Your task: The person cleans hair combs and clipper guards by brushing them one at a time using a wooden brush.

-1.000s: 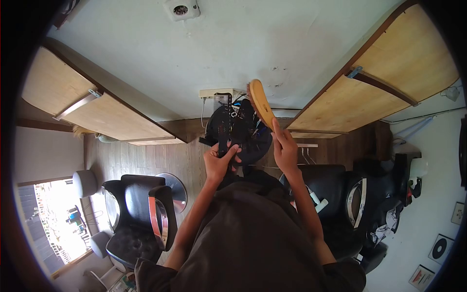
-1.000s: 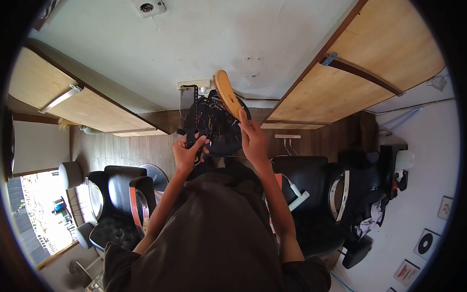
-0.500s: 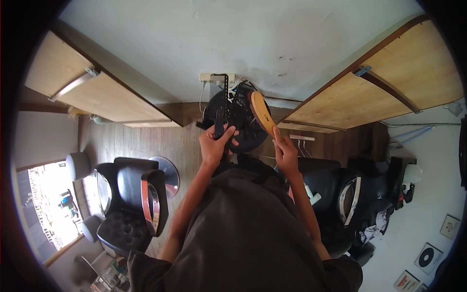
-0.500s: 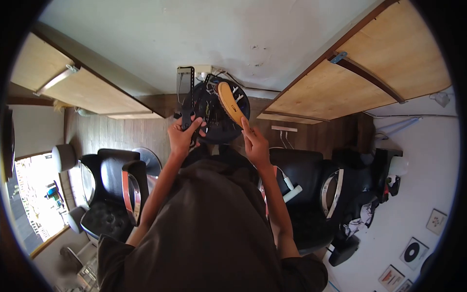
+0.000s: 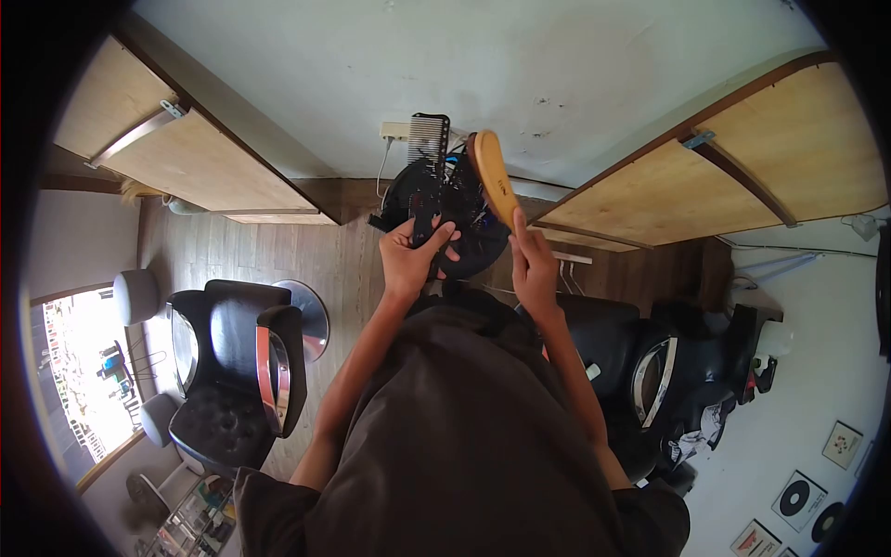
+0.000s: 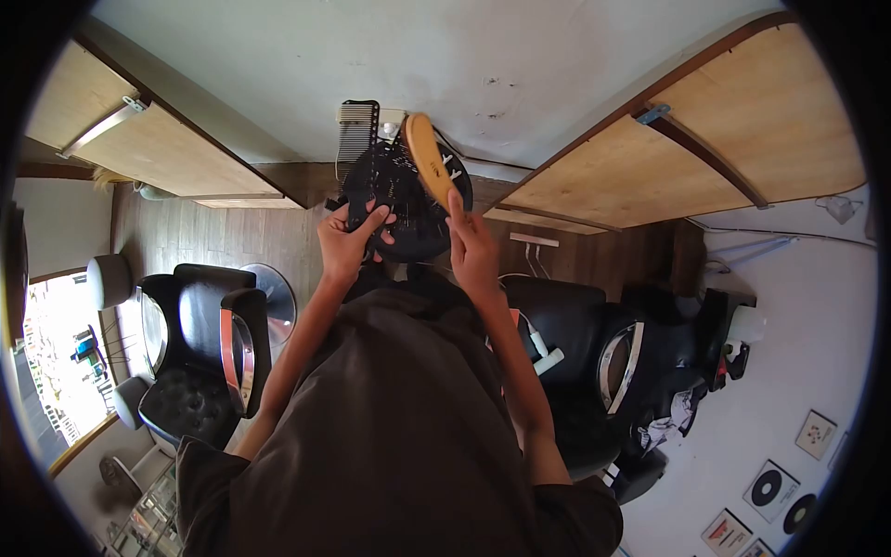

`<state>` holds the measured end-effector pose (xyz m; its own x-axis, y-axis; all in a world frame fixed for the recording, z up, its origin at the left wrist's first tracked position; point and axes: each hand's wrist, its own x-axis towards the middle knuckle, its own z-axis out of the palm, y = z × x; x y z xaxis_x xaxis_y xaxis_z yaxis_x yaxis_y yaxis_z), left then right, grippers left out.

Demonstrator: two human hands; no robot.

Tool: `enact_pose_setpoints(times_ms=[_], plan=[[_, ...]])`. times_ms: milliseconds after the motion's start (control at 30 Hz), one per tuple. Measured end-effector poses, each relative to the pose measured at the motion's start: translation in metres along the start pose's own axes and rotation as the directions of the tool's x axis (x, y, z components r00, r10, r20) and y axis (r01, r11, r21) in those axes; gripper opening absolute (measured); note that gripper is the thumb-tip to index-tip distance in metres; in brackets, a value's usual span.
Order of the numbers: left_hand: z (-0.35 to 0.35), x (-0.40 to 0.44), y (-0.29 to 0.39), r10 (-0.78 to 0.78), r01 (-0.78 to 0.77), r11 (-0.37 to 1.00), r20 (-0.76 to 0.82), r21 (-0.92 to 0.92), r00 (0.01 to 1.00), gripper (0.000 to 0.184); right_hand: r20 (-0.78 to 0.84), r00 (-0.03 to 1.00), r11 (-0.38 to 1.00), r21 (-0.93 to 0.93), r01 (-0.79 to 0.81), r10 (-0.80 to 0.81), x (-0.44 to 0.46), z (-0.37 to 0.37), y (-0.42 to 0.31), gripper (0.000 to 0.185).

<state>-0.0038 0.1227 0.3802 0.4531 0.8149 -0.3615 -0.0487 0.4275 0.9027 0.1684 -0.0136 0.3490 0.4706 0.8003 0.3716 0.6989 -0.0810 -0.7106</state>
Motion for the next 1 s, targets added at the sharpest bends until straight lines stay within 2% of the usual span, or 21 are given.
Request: enact_pose_setpoints(times_ms=[233, 367, 433, 567, 733, 833, 1000], plan=[[-0.017, 0.012, 0.000, 0.031, -0.037, 0.996, -0.081, -0.081, 0.996, 0.018, 0.124, 0.992, 0.997, 0.082, -0.018, 0.007, -0.039, 0.005, -0.007, 0.058], [-0.023, 0.011, -0.003, 0.022, -0.028, 0.998, -0.091, -0.060, 0.996, 0.018, 0.123, 0.992, 0.995, 0.093, -0.020, 0.009, -0.032, 0.002, -0.006, 0.058], [-0.023, 0.007, -0.002, 0.011, -0.013, 0.999, -0.044, -0.036, 0.999, 0.017, 0.038, 0.999, 0.995, 0.096, 0.034, -0.038, -0.012, 0.005, -0.013, 0.060], [-0.018, -0.001, -0.001, -0.030, 0.030, 0.999, -0.002, 0.035, 1.000, 0.015, -0.041, 0.999, 0.996, 0.080, 0.036, -0.033, 0.017, 0.024, -0.018, 0.062], [-0.017, -0.002, 0.005, -0.008, 0.008, 1.000, -0.017, -0.010, 1.000, 0.015, 0.044, 0.999, 1.000, 0.012, 0.028, -0.029, 0.017, 0.027, -0.021, 0.062], [-0.016, -0.004, 0.006, -0.017, 0.016, 1.000, -0.042, -0.019, 0.999, 0.017, 0.070, 0.997, 0.999, 0.030, -0.023, 0.021, 0.008, 0.018, -0.021, 0.061], [-0.025, 0.010, 0.007, 0.011, -0.019, 0.997, -0.095, -0.080, 0.995, 0.022, 0.121, 0.993, 0.998, 0.062, 0.001, -0.008, -0.019, 0.010, -0.020, 0.060]])
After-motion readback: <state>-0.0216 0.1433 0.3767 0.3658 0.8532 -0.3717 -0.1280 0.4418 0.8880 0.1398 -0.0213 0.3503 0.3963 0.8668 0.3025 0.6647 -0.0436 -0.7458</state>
